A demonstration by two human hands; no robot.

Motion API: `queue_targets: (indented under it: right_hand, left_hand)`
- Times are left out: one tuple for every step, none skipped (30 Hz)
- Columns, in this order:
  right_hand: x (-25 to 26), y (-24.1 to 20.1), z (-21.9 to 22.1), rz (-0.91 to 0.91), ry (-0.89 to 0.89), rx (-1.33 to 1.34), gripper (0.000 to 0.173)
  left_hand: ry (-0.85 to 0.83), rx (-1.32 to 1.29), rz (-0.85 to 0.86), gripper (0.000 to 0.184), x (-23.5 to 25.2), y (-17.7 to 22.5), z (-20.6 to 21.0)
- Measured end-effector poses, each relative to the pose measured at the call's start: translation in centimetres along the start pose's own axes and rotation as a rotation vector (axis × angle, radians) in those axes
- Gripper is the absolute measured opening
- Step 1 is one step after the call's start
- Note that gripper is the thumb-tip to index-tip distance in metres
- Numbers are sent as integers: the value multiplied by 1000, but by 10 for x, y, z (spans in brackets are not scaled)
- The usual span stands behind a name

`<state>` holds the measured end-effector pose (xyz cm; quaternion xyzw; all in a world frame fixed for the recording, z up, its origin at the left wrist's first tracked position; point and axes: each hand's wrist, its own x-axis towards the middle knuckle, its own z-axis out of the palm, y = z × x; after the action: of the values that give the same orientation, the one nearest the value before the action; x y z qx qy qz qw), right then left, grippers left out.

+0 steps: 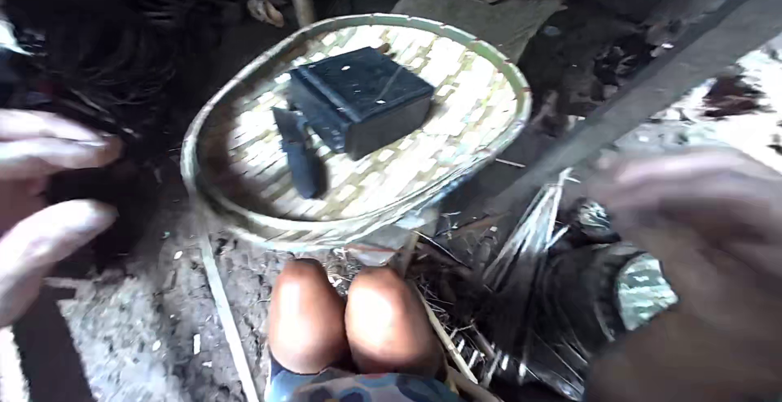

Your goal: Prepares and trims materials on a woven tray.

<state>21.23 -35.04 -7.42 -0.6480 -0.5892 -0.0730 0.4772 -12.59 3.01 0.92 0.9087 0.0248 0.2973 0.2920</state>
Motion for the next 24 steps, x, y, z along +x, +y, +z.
queue_targets:
  right_hand:
    - [-18,-19,21,-13,88,75,13]
    - [-33,-40,44,-40,112,148,13]
    - [-42,-62,66,-68,47,250,14]
    - [-44,-86,90,-73,-68,375,17]
    - [-37,-111,112,-53,-246,497,21]
    - [-22,-136,133,-16,-442,569,22]
    - [-7,-156,154,-27,-564,575,23]
    - [-1,-169,177,-105,-525,532,23]
    - [0,-173,202,-230,-374,446,23]
    - [1,-171,225,-365,-183,302,22]
    - [8,-167,241,-446,-26,143,23]
    - [17,-164,249,-480,85,-4,25]
    - [26,-162,254,-469,159,-142,27]
    - [34,-162,256,-432,214,-273,28]
    - [41,-161,257,-377,247,-411,28]
    - [46,-158,259,-314,285,-541,28]
    - [52,-153,262,-250,319,-643,31]
    - [58,-146,264,-192,352,-720,34]
    - [63,-139,266,-149,378,-765,36]
    - [67,-132,266,-124,404,-780,36]
    - [70,-128,264,-117,425,-767,34]
    - [72,-125,262,-126,438,-729,31]
    - [73,-125,259,-137,442,-683,28]
    - [74,-126,253,-141,434,-634,25]
  left_hand:
    - [40,65,-32,33,-14,3,-3]
    - [61,117,-48,36,-26,0,-4]
    - [87,147,-51,39,-35,-7,-2]
    - [114,160,-51,43,-41,-16,1]
    - [132,159,-50,46,-44,-26,5]
    - [141,150,-47,49,-45,-35,9]
    - [146,135,-41,50,-43,-42,15]
    - [141,113,-34,49,-39,-48,21]
    - [129,86,-21,47,-34,-53,26]
    - [111,73,-1,45,-28,-58,31]
    - [91,78,26,46,-21,-65,35]
    - [65,95,50,52,-13,-72,39]
    - [33,108,82,57,-5,-79,42]
    - [-4,110,119,59,3,-84,45]
    - [-38,100,161,56,10,-88,48]
    - [-77,93,196,52,17,-91,50]
    - [-112,92,231,47,22,-94,52]
    - [-137,85,264,40,26,-97,52]
    - [-144,70,300,34,30,-100,53]
    - [-136,59,329,29,32,-102,54]
    - [-120,52,352,25,33,-105,55]
    - [-100,47,362,23,32,-106,56]
    - [-79,43,364,22,31,-106,58]
    - [-59,35,361,19,29,-104,59]
